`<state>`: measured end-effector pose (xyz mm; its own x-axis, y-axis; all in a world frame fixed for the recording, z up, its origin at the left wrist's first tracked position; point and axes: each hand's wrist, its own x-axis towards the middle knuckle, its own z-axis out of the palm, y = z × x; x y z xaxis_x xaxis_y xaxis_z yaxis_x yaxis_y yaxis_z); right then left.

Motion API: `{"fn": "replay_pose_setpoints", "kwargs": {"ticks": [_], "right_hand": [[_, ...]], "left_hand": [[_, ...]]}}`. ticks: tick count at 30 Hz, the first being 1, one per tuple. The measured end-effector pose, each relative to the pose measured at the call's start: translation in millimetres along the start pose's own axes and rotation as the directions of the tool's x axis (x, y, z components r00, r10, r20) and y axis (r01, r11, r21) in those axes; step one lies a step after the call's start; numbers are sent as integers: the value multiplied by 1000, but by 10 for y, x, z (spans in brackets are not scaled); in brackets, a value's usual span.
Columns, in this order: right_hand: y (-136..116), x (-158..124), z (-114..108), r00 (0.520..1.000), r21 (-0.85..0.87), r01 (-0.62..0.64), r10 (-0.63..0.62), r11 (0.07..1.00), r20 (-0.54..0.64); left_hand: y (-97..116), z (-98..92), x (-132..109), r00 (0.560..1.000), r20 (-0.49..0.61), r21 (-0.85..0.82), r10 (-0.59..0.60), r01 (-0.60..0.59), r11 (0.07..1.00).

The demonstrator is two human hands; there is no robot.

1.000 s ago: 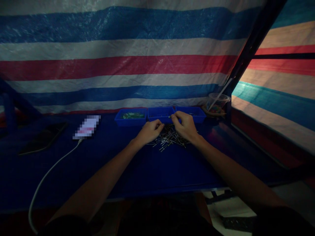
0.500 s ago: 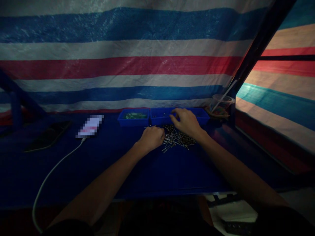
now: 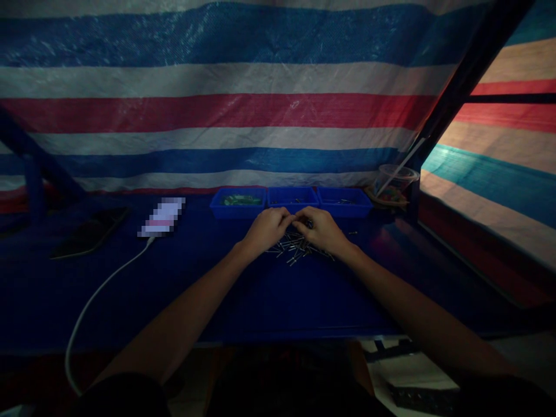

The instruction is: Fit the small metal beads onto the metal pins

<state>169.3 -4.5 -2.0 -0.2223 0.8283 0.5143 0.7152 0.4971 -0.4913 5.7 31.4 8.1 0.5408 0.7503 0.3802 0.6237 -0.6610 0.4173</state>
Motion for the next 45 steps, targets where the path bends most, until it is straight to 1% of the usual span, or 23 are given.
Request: {"fn": "replay_pose_setpoints", "kwargs": {"ticks": [4,7,9,12,14,16,19,22,23,24,25,28,30,31,32,33,34,35,36,38,39,42,45], "right_hand": [[-1,10,34,993,190,-81,96,978,-71],[30,48,58,970,430,-122,200,895,-139],[53,74,58,956,536,-143,257,832,-144],[58,89,37,948,603,-176,298,778,-108],[38,79,19,953,596,-187,291,781,-82],[8,59,-2,963,528,-165,252,833,-96],[-37,31,-46,974,290,-92,146,952,-173],[-91,28,-140,957,74,1,20,997,-289],[-117,35,-191,934,39,40,-23,998,-356],[-147,44,-253,895,16,78,-63,997,-441],[-181,58,-327,841,-2,110,-94,994,-532],[-289,126,-593,637,-51,139,-129,989,-760],[-331,206,-760,518,-83,128,-138,988,-844],[-331,259,-825,479,-104,116,-147,988,-865],[-314,320,-868,464,-128,98,-159,987,-871],[-279,383,-887,481,-155,73,-171,985,-860],[-227,446,-877,530,-183,40,-177,982,-829],[-160,499,-839,614,-216,1,-171,976,-771],[-84,537,-774,716,-250,-36,-150,968,-682],[71,541,-584,901,-324,-81,-70,943,-429],[138,501,-475,950,-344,-79,-34,935,-310],[246,254,-185,987,-355,-20,-38,935,-158],[212,6,-36,990,-344,138,-132,929,40]], "left_hand": [[67,-10,3,998,-49,-150,-34,26,988],[99,-16,1,995,-90,-226,-53,32,974],[100,0,-8,992,-119,-224,-32,4,975],[73,41,-24,987,-146,-146,64,-85,986],[51,56,-29,981,-156,-87,116,-130,988],[45,44,-28,977,-154,-41,145,-153,987],[84,-26,-27,975,-149,-32,167,-173,984],[143,-105,-24,977,-162,-97,141,-158,983],[148,-116,-18,980,-155,-117,122,-141,983],[141,-114,-7,985,-136,-128,103,-120,984],[119,-97,9,991,-107,-127,84,-97,987],[-12,24,83,998,6,-56,55,-55,997],[-107,126,138,995,81,23,65,-67,997],[-143,170,162,990,120,71,72,-81,994],[-167,207,183,984,160,123,77,-97,988],[-181,235,199,978,196,178,75,-110,978],[-185,254,211,972,223,229,67,-120,966],[-184,267,219,969,241,272,59,-126,954],[-180,274,221,967,249,301,52,-129,945],[-175,277,211,970,238,325,49,-127,937],[-177,272,199,973,225,321,51,-123,939],[-203,228,151,980,198,213,31,-73,974],[-223,150,113,984,169,-41,-51,59,997]]}}
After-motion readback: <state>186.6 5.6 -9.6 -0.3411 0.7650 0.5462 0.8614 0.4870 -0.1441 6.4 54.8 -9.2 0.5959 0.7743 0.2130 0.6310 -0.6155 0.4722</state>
